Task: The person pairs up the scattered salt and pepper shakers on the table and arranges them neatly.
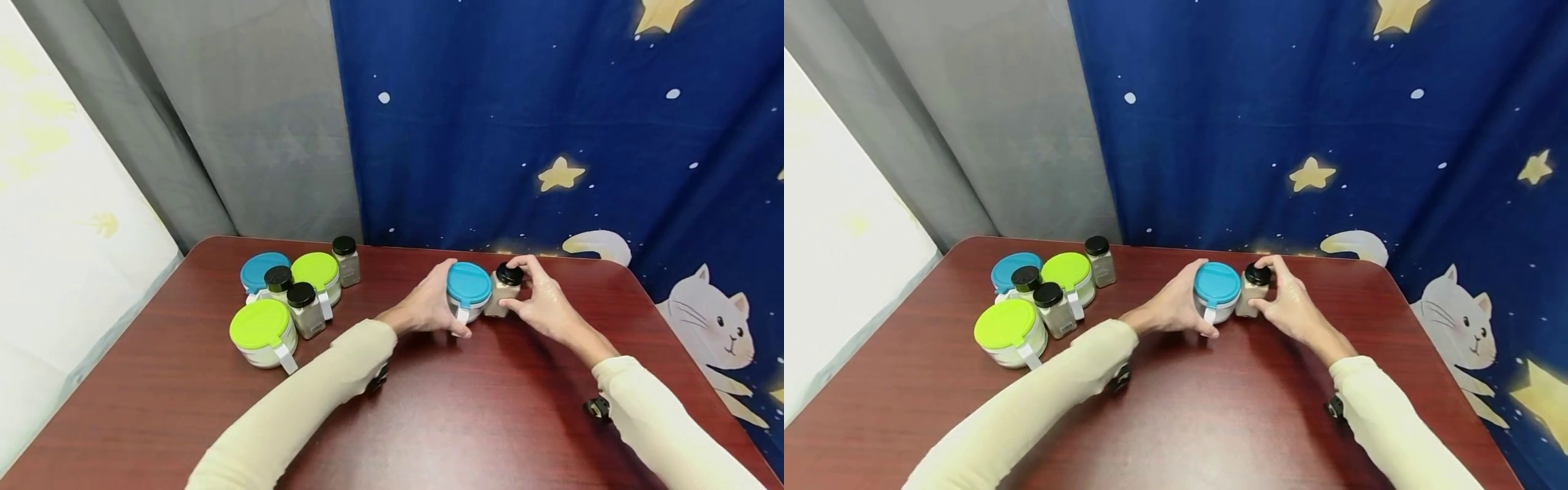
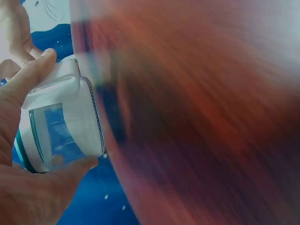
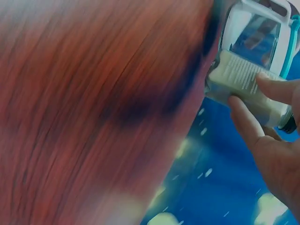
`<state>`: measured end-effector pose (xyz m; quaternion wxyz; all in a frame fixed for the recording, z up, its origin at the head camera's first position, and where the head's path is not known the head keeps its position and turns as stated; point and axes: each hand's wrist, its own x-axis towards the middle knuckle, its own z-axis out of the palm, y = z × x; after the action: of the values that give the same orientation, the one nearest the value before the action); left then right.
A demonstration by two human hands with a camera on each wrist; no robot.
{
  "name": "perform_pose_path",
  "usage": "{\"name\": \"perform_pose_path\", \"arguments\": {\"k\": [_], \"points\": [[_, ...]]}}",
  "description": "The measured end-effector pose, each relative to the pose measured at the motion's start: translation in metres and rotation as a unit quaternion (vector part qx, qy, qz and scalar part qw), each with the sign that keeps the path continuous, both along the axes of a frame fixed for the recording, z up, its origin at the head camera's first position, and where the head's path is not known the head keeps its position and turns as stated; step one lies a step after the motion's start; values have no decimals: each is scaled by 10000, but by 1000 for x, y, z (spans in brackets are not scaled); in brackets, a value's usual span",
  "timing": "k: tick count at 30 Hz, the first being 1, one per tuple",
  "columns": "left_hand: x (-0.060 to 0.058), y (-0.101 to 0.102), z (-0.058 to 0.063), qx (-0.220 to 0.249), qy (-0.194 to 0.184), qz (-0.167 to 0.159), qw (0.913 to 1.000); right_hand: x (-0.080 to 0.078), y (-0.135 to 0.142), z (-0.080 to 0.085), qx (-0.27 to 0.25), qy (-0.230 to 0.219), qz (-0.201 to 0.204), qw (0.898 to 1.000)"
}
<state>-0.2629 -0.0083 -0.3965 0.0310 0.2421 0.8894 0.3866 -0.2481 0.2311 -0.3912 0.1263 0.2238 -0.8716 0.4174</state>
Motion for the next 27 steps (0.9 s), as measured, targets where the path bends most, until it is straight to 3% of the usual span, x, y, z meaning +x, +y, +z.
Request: {"name": "perform_pose_path", "arguments": {"k": [9, 16, 27], "points": [[-25, 59, -10, -354, -159, 157, 9991, -15, 49, -4, 326, 58, -141, 9994], [-25, 85, -10, -554, -30, 209, 9982, -8, 69, -8, 596, 75, -566, 9966], [-22, 103, -11, -925, 37, 327, 9952, -3, 78, -13, 776, 323, -729, 9938]]}}
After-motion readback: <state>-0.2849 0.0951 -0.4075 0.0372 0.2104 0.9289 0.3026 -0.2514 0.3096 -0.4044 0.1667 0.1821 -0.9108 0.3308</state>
